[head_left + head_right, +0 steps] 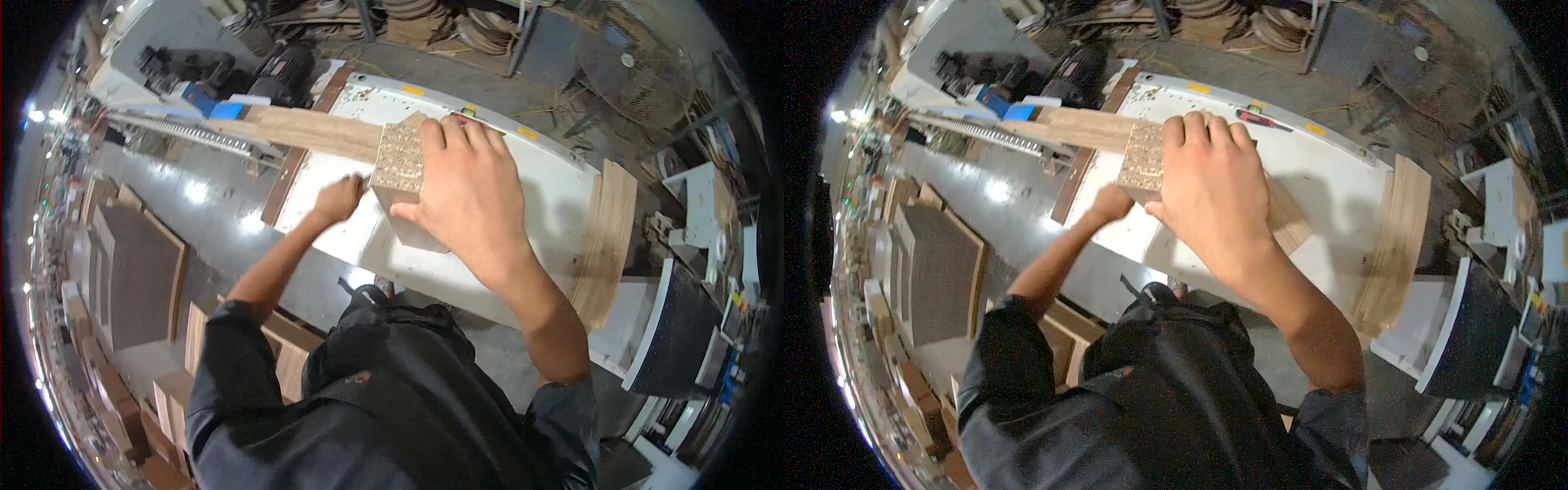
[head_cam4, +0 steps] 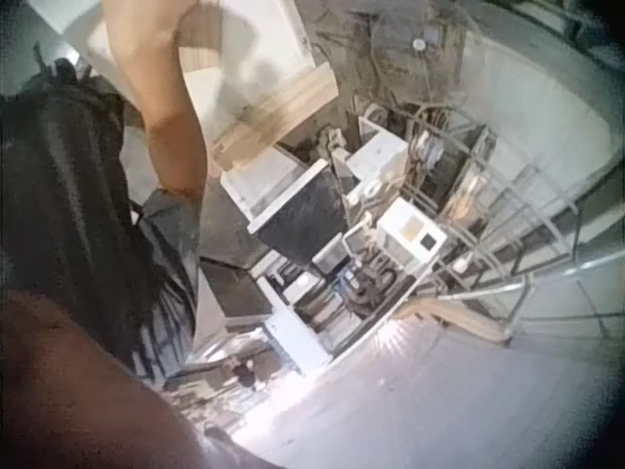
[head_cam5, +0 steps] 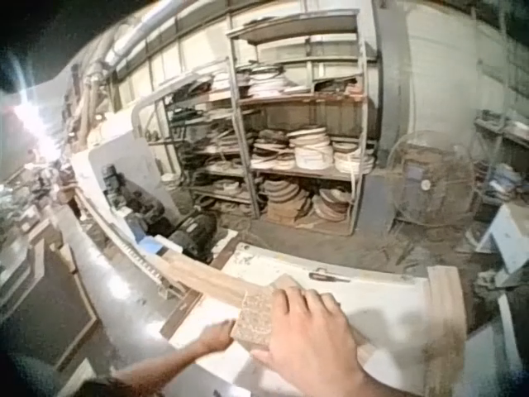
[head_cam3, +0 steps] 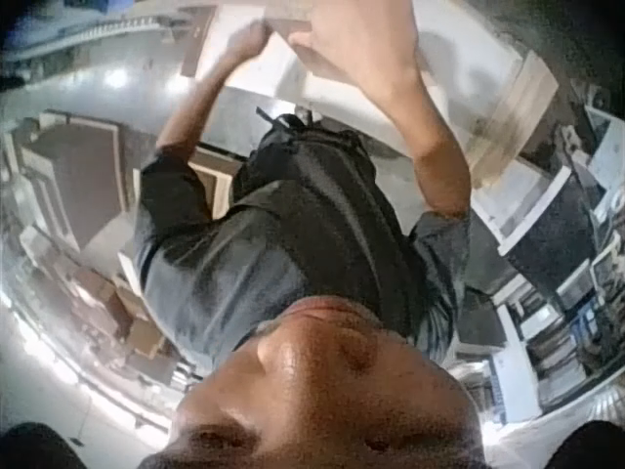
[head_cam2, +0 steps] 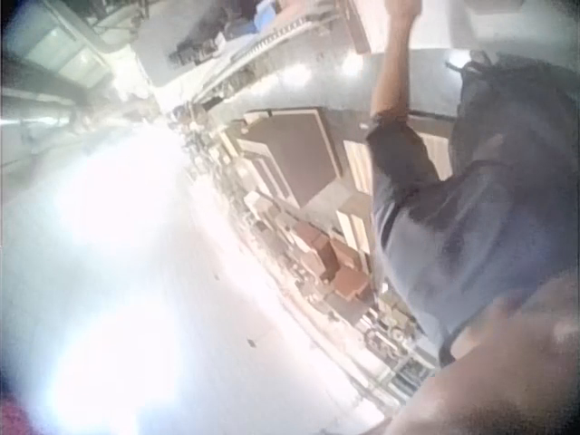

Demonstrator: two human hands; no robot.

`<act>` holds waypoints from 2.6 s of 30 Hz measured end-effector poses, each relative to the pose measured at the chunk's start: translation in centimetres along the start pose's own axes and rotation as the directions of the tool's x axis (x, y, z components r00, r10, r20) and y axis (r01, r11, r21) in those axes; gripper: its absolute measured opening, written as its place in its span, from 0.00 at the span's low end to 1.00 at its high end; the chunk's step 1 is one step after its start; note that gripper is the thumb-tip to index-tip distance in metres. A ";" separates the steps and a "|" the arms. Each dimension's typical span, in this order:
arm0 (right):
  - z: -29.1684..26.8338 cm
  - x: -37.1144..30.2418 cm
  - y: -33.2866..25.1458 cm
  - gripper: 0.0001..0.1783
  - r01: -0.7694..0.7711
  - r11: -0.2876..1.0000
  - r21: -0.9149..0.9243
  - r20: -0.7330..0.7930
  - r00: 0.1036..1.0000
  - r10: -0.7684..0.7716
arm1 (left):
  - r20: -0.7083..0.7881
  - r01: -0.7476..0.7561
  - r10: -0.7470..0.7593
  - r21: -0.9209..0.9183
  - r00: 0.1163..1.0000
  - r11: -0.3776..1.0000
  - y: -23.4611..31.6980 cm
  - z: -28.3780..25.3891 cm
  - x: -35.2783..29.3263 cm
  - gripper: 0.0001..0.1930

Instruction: Sorting and stacking wooden boards at a furniture manufacturing facility.

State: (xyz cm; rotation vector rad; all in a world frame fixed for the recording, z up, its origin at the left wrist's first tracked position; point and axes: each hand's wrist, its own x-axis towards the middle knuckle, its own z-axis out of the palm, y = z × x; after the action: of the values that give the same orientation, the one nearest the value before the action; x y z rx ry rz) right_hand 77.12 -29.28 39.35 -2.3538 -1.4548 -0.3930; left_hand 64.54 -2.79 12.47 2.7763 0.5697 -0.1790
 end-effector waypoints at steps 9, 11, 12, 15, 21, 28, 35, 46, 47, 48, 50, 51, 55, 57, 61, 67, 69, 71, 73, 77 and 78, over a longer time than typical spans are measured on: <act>-1.3 -0.4 -1.2 0.52 -0.007 0.998 -0.068 0.133 0.991 0.016 | -0.138 -0.093 0.062 -0.228 0.989 0.969 -5.5 13.4 0.8 0.35; -1.8 0.1 -2.5 0.53 -0.062 0.986 -0.154 0.099 0.992 0.078 | -0.218 -0.329 0.251 -0.512 0.943 0.794 -3.9 12.6 0.2 0.51; -1.5 0.5 -2.5 0.54 -0.062 0.987 -0.150 0.136 0.987 0.083 | -0.154 -0.338 0.308 -0.586 0.939 0.737 -3.2 12.3 -0.6 0.62; -1.0 1.0 -2.6 0.54 0.003 0.980 -0.198 0.139 0.990 0.025 | -0.134 -0.447 0.489 -0.654 0.862 0.610 -1.0 14.1 -1.0 0.74; -1.5 0.7 -3.9 0.57 -0.019 0.962 -0.272 0.227 0.970 0.083 | 0.024 -0.317 0.415 -0.607 0.909 0.729 0.9 18.7 1.9 0.46; -2.3 -2.0 -2.7 0.55 -0.141 0.981 -0.130 0.207 0.964 0.166 | -0.039 -0.339 0.391 -0.579 0.920 0.741 -1.7 20.2 -0.1 0.43; -0.8 -13.6 15.5 0.36 -0.693 0.340 0.635 0.508 0.707 0.492 | 0.171 0.079 0.260 -0.941 0.951 0.330 -8.0 10.0 -12.8 0.44; 25.6 -10.2 3.6 0.34 -0.826 0.369 0.426 0.888 0.460 0.003 | 0.294 0.078 -0.834 -0.953 0.468 -0.292 -3.9 7.7 -51.9 0.42; 27.0 -9.7 1.2 0.34 -0.813 0.385 0.437 0.883 0.470 -0.010 | 0.299 -0.003 -0.861 -0.944 0.411 -0.329 -3.4 8.9 -54.6 0.41; 28.5 -9.5 -1.0 0.35 -0.802 0.371 0.467 0.878 0.469 -0.092 | 0.294 -0.027 -0.866 -0.943 0.405 -0.332 -2.6 9.4 -57.1 0.41; 30.0 -8.2 -6.3 0.36 -0.784 0.384 0.488 0.873 0.433 -0.225 | 0.300 -0.183 -0.917 -0.918 0.261 -0.352 -1.0 10.0 -61.4 0.40; 30.2 -7.1 -9.3 0.37 -0.773 0.413 0.481 0.875 0.396 -0.279 | 0.278 -0.244 -0.940 -0.915 0.200 -0.322 0.0 10.3 -63.3 0.39; 31.0 -5.1 -22.1 0.33 -0.696 0.498 0.517 0.849 0.346 -0.398 | 0.320 -0.405 -0.947 -0.863 0.025 -0.302 2.9 13.5 -69.9 0.38; 32.1 -4.4 -27.9 0.34 -0.664 0.569 0.485 0.859 0.237 -0.454 | 0.321 -0.448 -0.946 -0.851 -0.035 -0.272 3.8 14.3 -72.1 0.38; 32.9 -4.7 -38.5 0.34 -0.612 0.622 0.488 0.830 0.104 -0.549 | 0.412 -0.520 -0.891 -0.812 -0.190 -0.265 7.2 16.4 -75.7 0.37; 34.8 -7.1 -50.9 0.36 -0.495 0.747 0.444 0.832 -0.083 -0.549 | 0.520 -0.665 -0.781 -0.723 -0.346 -0.187 10.8 18.5 -79.9 0.37; 34.9 -8.2 -54.7 0.39 -0.495 0.761 0.419 0.818 -0.157 -0.553 | 0.534 -0.666 -0.745 -0.727 -0.399 -0.165 10.6 19.1 -81.4 0.37; 35.4 -9.2 -58.2 0.39 -0.438 0.797 0.416 0.829 -0.177 -0.530 | 0.553 -0.661 -0.721 -0.729 -0.417 -0.177 10.1 18.9 -83.2 0.37; 36.2 -10.3 -62.2 0.40 -0.429 0.804 0.412 0.823 -0.204 -0.530 | 0.562 -0.659 -0.704 -0.731 -0.434 -0.178 8.1 18.2 -85.9 0.38; 38.4 -12.5 -70.1 0.44 -0.429 0.824 0.371 0.829 -0.247 -0.502 | 0.585 -0.586 -0.656 -0.768 -0.477 -0.258 2.1 17.1 -92.9 0.38; 39.1 -13.2 -72.1 0.44 -0.432 0.826 0.362 0.824 -0.265 -0.500 | 0.578 -0.588 -0.663 -0.769 -0.475 -0.250 0.1 16.7 -94.9 0.38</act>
State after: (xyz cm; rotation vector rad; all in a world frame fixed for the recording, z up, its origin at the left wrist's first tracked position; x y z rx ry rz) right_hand 8.61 6.77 9.11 -1.5970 -1.5750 2.4148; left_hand -23.13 -42.71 13.76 -0.3338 1.8553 1.5621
